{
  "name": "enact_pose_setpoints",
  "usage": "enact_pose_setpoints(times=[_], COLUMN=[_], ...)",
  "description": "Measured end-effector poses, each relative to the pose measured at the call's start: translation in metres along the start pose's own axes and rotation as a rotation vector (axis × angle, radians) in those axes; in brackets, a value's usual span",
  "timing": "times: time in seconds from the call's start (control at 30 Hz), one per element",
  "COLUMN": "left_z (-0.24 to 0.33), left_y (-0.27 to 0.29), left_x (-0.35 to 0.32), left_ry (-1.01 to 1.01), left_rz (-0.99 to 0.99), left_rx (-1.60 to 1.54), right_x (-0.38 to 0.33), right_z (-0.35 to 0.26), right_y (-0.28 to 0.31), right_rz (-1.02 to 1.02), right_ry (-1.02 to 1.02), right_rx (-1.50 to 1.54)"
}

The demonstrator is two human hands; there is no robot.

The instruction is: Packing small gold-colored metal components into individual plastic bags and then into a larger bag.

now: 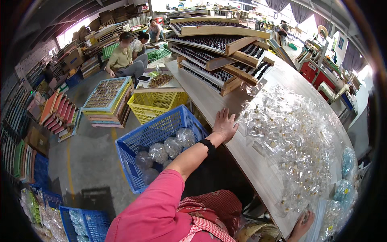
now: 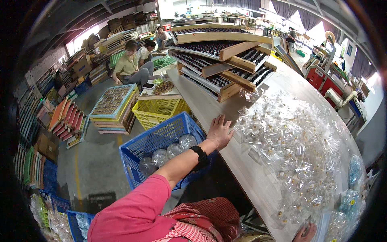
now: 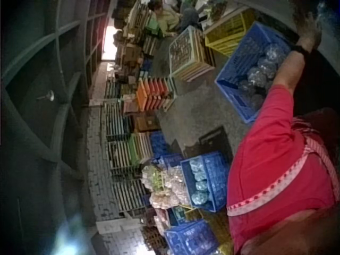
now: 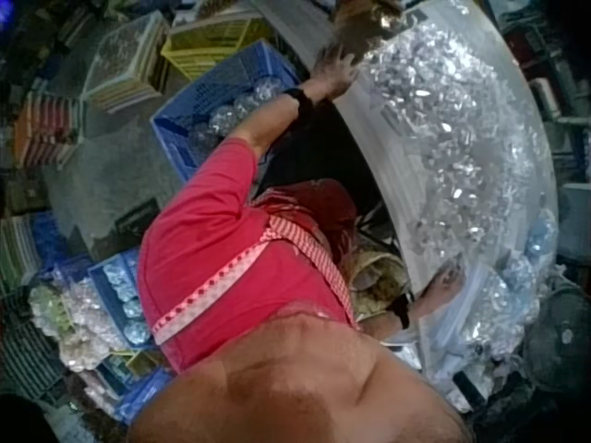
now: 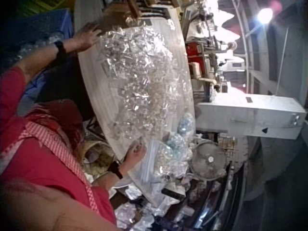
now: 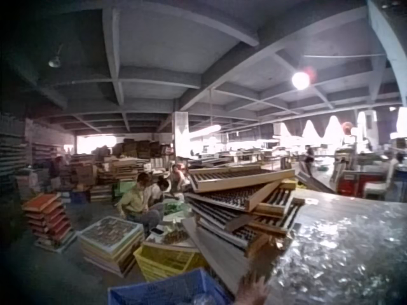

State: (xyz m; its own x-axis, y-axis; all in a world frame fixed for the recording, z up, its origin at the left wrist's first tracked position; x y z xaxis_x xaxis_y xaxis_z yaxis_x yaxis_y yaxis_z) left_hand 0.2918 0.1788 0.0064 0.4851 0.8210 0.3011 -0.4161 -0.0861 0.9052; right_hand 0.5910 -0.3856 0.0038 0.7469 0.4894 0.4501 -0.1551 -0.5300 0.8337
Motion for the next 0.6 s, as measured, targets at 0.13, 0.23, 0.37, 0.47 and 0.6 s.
enact_pose_setpoints(times=[0.13,0.23,0.37,0.47,0.6], left_z=[-0.001,-0.002,0.000,-0.001,-0.001], left_y=[0.000,-0.002,-0.001,-0.002,-0.005], left_x=[0.001,0.001,0.000,0.000,0.003], left_ry=[0.002,-0.004,-0.004,-0.004,-0.010], left_rz=[-0.004,0.005,0.005,0.021,0.029], left_rx=[0.001,-0.001,-0.013,-0.014,-0.009], right_x=[0.001,0.000,-0.002,0.000,0.000], right_z=[0.004,0.004,0.008,0.012,0.010], right_y=[-0.003,-0.002,-0.002,-0.004,-0.003], right_rz=[-0.007,0.003,0.006,0.013,0.029], right_ry=[0.008,0.018,0.026,0.045,0.030], right_rx=[-0.002,-0.047,-0.055,-0.060,-0.066])
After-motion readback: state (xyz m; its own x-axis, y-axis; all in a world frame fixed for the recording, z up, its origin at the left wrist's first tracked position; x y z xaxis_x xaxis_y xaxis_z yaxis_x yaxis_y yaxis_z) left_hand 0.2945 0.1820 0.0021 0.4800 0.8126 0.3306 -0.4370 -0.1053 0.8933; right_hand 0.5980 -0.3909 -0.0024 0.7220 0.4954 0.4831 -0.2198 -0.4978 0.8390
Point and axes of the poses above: each hand's wrist, its own x-axis towards the middle knuckle, its own y-axis out of the back of the hand, z = x × y, the point moved 4 cm from there along x, towards the middle knuckle, and after that the axes turned 1 degree about y, right-handed, at the moved point
